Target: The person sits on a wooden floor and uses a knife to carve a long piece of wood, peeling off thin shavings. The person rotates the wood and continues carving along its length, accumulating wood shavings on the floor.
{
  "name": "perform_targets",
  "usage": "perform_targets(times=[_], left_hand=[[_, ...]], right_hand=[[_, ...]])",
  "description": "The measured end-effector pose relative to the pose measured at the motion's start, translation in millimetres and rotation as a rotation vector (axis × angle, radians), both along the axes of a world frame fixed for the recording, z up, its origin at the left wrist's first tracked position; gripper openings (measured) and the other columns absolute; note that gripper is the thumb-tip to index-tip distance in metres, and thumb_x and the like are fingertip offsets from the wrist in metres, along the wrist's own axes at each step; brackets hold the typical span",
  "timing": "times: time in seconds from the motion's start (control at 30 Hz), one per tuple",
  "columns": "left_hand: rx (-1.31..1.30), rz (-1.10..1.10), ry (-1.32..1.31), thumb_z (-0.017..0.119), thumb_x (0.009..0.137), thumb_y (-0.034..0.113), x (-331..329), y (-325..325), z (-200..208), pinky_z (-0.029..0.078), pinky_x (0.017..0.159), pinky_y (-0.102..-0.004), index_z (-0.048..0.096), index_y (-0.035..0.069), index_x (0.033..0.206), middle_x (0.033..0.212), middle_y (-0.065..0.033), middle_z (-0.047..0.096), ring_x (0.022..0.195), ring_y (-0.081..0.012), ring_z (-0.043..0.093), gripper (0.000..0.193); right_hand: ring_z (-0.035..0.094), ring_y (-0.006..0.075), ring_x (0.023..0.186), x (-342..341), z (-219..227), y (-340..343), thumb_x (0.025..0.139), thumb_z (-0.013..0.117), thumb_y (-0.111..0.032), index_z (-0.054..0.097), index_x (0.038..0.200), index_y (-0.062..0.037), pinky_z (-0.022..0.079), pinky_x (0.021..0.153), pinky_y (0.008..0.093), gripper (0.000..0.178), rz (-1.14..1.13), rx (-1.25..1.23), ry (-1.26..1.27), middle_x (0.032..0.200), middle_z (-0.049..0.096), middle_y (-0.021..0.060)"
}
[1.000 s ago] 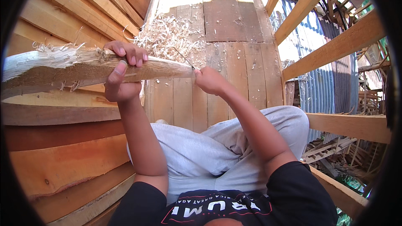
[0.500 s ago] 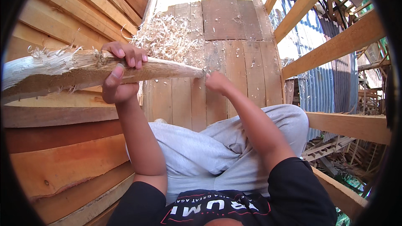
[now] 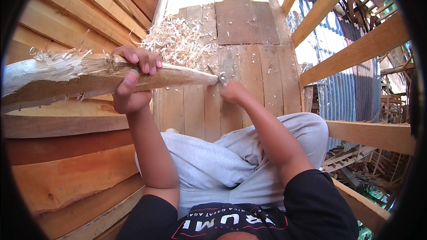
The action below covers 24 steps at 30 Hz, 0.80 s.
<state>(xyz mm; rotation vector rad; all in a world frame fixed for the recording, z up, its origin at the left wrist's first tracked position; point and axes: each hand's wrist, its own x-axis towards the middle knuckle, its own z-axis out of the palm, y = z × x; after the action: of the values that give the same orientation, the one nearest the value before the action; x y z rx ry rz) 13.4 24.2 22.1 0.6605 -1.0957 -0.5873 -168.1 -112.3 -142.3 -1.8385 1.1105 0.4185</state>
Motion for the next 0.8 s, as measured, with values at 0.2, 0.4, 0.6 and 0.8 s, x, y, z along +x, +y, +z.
perform_targets(times=[0.2,0.4,0.6,0.8], left_hand=[[0.006,0.027,0.014,0.057,0.075,0.022,0,1,0,0.041,0.077,-0.0408,0.045,0.006,0.1,0.079,-0.0082,0.045,0.073,-0.0199,0.046,0.032],[0.028,0.16,0.084,0.056,0.075,0.02,5,7,-2,0.04,0.078,-0.0399,0.044,0.007,0.1,0.08,-0.008,0.045,0.074,-0.0196,0.046,0.03],[0.008,0.254,0.207,0.056,0.076,0.013,0,-7,5,0.042,0.076,-0.0361,0.046,0.006,0.098,0.077,-0.0083,0.047,0.072,-0.0182,0.047,0.026],[-0.016,0.311,0.218,0.058,0.075,0.012,3,-1,1,0.042,0.074,-0.0348,0.047,0.005,0.096,0.076,-0.008,0.047,0.072,-0.018,0.047,0.025]], right_hand=[[0.059,0.0418,0.108,7,14,4,0.087,0.049,-0.025,0.066,0.1,0.009,0.048,0.091,0.0439,0.041,-0.009,-0.005,0.02,0.113,0.061,0.031],[0.06,0.0464,0.103,27,71,30,0.094,0.043,-0.028,0.064,0.097,0.0128,0.047,0.092,0.0482,0.046,0.017,-0.059,-0.223,0.107,0.061,0.034],[0.062,0.0493,0.084,23,8,14,0.098,0.039,-0.028,0.062,0.091,0.014,0.05,0.079,0.0507,0.049,-0.157,0.039,-0.252,0.093,0.063,0.0353],[0.061,0.0508,0.09,39,47,40,0.098,0.04,-0.029,0.063,0.089,0.0139,0.048,0.084,0.0507,0.05,-0.034,-0.181,-0.396,0.094,0.062,0.0363]])
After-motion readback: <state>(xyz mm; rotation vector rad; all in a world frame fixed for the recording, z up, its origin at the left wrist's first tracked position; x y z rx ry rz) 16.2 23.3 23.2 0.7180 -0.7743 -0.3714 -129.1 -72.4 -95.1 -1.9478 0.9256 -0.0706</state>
